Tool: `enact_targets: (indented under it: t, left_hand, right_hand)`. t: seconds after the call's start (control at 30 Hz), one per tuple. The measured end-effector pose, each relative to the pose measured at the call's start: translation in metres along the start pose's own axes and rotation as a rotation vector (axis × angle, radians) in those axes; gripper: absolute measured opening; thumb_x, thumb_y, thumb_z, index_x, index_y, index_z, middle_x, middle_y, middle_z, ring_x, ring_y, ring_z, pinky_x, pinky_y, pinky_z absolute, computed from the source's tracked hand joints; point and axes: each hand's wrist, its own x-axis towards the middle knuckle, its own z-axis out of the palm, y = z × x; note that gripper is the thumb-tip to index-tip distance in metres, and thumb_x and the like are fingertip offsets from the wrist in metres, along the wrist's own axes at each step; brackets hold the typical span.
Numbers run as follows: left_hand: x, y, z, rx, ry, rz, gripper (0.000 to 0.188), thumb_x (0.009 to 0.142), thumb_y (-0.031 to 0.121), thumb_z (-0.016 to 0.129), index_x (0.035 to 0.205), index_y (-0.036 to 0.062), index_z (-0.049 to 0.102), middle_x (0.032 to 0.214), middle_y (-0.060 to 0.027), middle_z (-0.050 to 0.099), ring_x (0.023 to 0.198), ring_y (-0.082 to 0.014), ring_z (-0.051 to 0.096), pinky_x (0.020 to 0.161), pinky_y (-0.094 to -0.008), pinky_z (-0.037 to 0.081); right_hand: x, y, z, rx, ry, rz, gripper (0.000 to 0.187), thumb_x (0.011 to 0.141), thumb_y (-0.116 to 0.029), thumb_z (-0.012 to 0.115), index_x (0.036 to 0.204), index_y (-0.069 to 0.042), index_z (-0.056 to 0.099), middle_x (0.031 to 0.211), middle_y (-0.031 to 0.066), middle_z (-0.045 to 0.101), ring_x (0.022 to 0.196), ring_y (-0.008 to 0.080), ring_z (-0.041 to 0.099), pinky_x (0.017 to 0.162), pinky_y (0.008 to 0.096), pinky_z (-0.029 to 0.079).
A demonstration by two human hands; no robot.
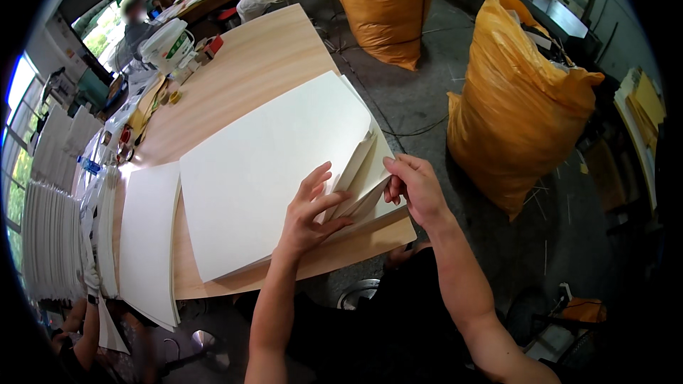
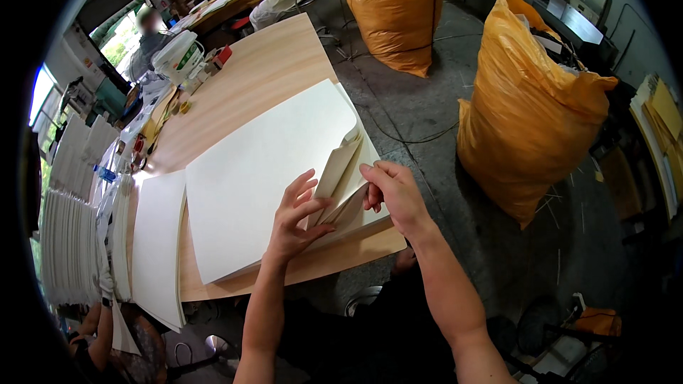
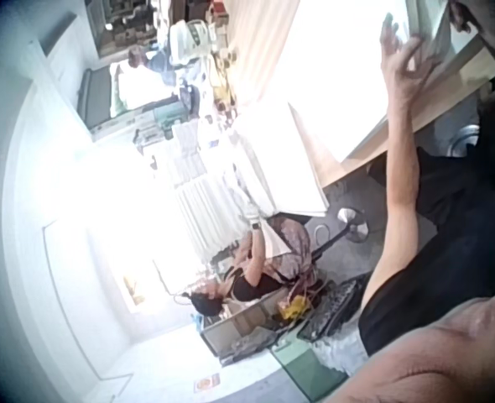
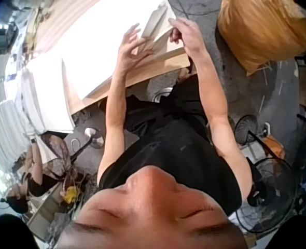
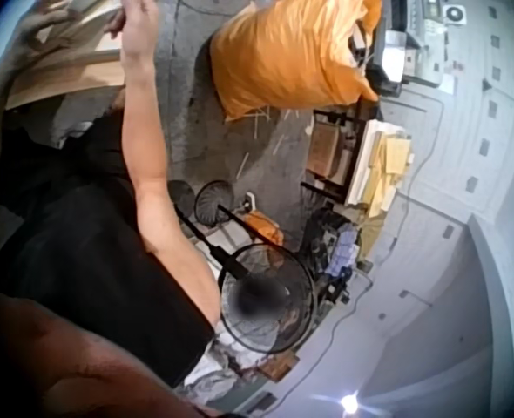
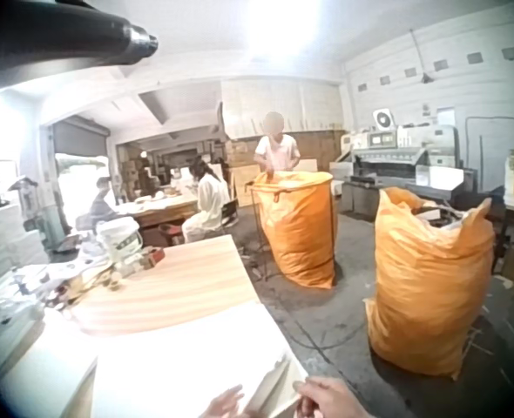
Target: The person handles large white paper sheets by picking up a stack from a table, checking the corners and edges, and moving them between different piles.
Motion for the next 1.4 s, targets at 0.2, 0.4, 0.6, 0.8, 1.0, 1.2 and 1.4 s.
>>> enact_targets:
  t: [0.2,0.4,0.6,0.8,1.0,1.2,1.4]
  left_hand:
    - [-0.003,-0.001,0.007,-0.068,0.104,-0.013,0.038,0.091,-0.002,0.065,0.119,0.0206,0.076,0.164,-0.0228,0.032,0.136,-0.0446,0.054,0.107,-0.0542,0.052]
    - [0.003,0.012,0.000,0.048,-0.044,0.022,0.039,0.078,0.013,0.086,0.116,0.0176,0.077,0.162,-0.0205,0.034,0.136,-0.0434,0.053,0.107,-0.0550,0.051]
    - [-0.001,0.002,0.002,0.007,0.009,-0.010,0.057,0.064,0.010,0.094,0.117,0.0231,0.077,0.158,-0.0171,0.042,0.134,-0.0392,0.056,0.106,-0.0535,0.054]
    - [-0.001,0.001,0.004,-0.071,0.068,-0.021,0.043,0.079,0.002,0.081,0.117,0.0201,0.077,0.161,-0.0192,0.038,0.136,-0.0405,0.054,0.107,-0.0525,0.053]
    - [-0.002,-0.003,0.001,0.049,0.000,0.029,0.037,0.085,0.003,0.076,0.117,0.0212,0.076,0.163,-0.0206,0.034,0.137,-0.0425,0.053,0.106,-0.0520,0.053]
    - [0.003,0.010,0.002,0.075,-0.015,0.002,0.057,0.063,0.011,0.095,0.115,0.0226,0.077,0.160,-0.0176,0.039,0.136,-0.0392,0.054,0.105,-0.0502,0.055]
    - [-0.002,0.002,0.002,-0.023,0.001,-0.036,0.054,0.065,0.009,0.094,0.115,0.0226,0.077,0.158,-0.0164,0.042,0.141,-0.0368,0.050,0.107,-0.0497,0.054]
  right_hand:
    - [0.001,0.015,0.006,-0.267,0.105,-0.149,0.037,0.100,-0.028,0.065,0.070,-0.010,0.053,0.060,-0.0004,0.054,0.054,0.0081,0.055,0.050,0.0238,0.039]
    - [0.002,0.004,0.003,0.043,0.013,-0.041,0.037,0.100,-0.025,0.065,0.068,-0.010,0.054,0.060,0.0006,0.056,0.054,0.0111,0.058,0.050,0.0252,0.041]
    - [-0.001,0.008,0.001,0.063,0.015,-0.052,0.039,0.101,-0.028,0.064,0.068,-0.010,0.054,0.060,0.0008,0.056,0.055,0.0116,0.059,0.051,0.0252,0.041]
    - [-0.002,0.014,0.002,-0.121,0.071,-0.165,0.040,0.101,-0.030,0.065,0.068,-0.010,0.054,0.060,0.0010,0.055,0.056,0.0120,0.059,0.051,0.0262,0.041]
    - [0.002,0.008,0.002,0.055,0.014,-0.050,0.036,0.101,-0.025,0.064,0.069,-0.009,0.055,0.060,0.0013,0.055,0.055,0.0134,0.059,0.050,0.0274,0.041]
    - [-0.001,0.007,0.002,0.119,0.036,-0.058,0.037,0.102,-0.022,0.061,0.069,-0.009,0.052,0.061,0.0018,0.054,0.056,0.0144,0.058,0.051,0.0282,0.041]
    - [-0.044,0.043,-0.012,-0.869,0.483,-0.660,0.021,0.093,-0.022,0.065,0.085,-0.003,0.059,0.085,0.0135,0.062,0.083,0.0309,0.065,0.071,0.0423,0.054]
